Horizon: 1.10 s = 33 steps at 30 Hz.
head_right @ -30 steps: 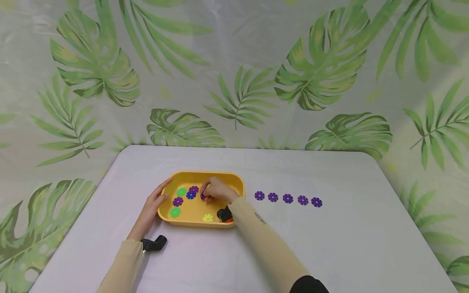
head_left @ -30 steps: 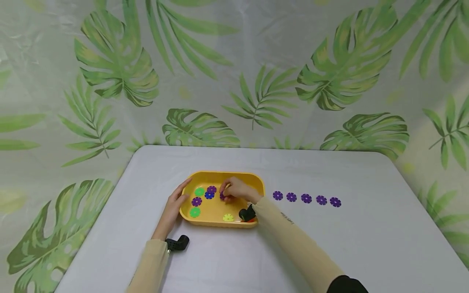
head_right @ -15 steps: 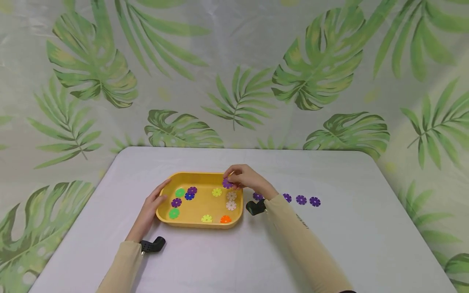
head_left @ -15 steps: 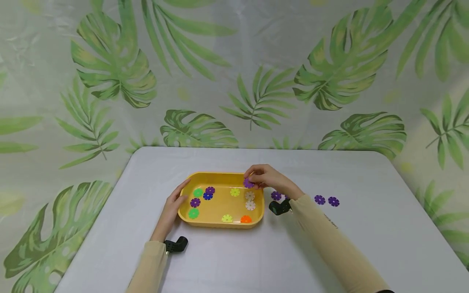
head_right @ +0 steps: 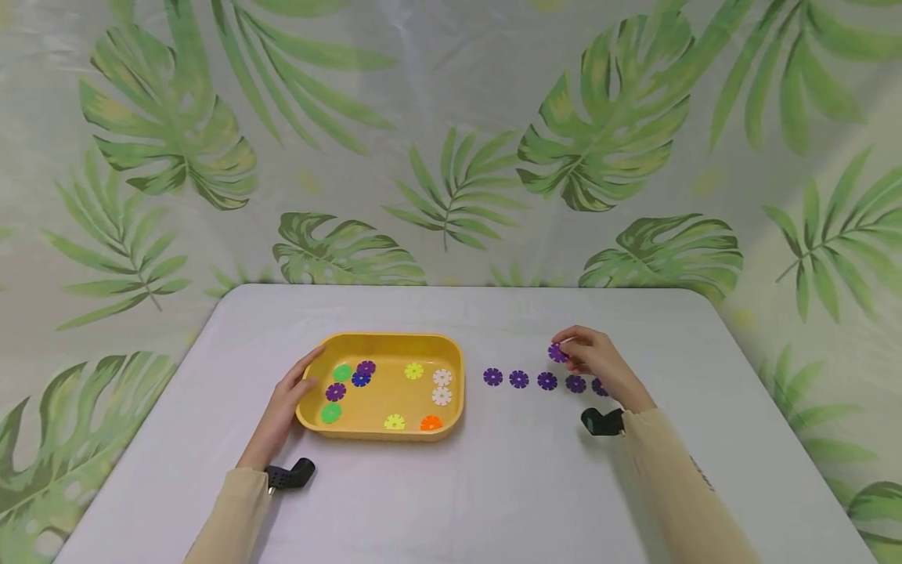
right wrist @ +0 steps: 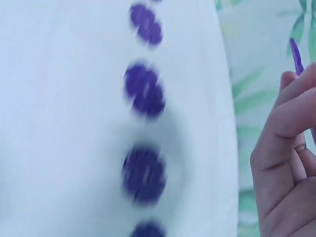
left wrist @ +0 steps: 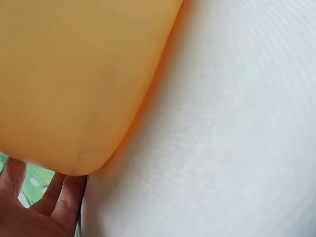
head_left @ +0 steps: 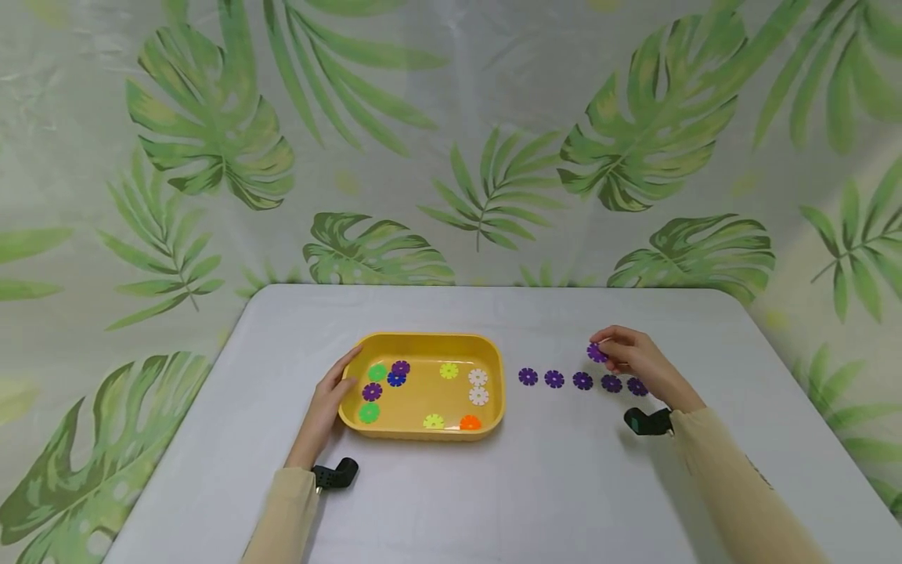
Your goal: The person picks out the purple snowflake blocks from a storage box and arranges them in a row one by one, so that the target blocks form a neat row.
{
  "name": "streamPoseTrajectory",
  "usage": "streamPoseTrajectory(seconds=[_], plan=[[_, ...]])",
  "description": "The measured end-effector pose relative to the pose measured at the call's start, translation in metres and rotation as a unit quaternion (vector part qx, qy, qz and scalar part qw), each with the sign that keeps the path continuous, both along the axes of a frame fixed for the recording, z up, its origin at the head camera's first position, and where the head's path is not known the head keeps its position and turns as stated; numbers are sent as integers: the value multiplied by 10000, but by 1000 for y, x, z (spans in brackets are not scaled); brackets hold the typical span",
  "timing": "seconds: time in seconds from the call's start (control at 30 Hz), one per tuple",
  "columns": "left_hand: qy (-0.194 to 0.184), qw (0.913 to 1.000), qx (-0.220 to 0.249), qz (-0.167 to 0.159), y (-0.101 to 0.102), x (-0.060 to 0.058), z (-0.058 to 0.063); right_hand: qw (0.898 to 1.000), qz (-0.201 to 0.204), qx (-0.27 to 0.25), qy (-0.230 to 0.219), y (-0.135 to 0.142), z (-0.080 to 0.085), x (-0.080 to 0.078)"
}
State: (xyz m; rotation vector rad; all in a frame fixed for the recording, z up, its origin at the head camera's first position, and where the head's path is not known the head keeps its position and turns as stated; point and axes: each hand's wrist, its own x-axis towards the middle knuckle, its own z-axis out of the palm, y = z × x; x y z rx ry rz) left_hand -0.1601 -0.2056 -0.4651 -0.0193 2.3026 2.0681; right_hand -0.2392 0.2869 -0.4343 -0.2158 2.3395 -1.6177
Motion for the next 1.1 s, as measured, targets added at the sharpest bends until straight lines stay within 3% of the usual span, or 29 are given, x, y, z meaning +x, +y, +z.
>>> streamPoseTrajectory(seconds=[0.2,0.33,0.5,0.63,0.77,0.9,1.1], plan=[[-42,10000,-11,16,0,1,1,9972,-716,189,30,57,-21,15],[-47,10000,2,9,-1,2,1,9939,-1023,412,42,80,-33,24],[-48,10000,62,-21,0,1,1,9868,-1143,1127,225,89,-44,30],[-60,10000,68,-14,0,1,1,9746,-1123,1891,422,90,-48,32],[-61,10000,49,-9,0,2,1,9644,-1127,2314,606,84,-45,31],[-12,10000,60,-15,-1,0,-1,9687,-1192,2092,611,71,-33,27],[14,9999,106,65,-4,-8,-17,9897,-953,1009,361,32,-9,16]])
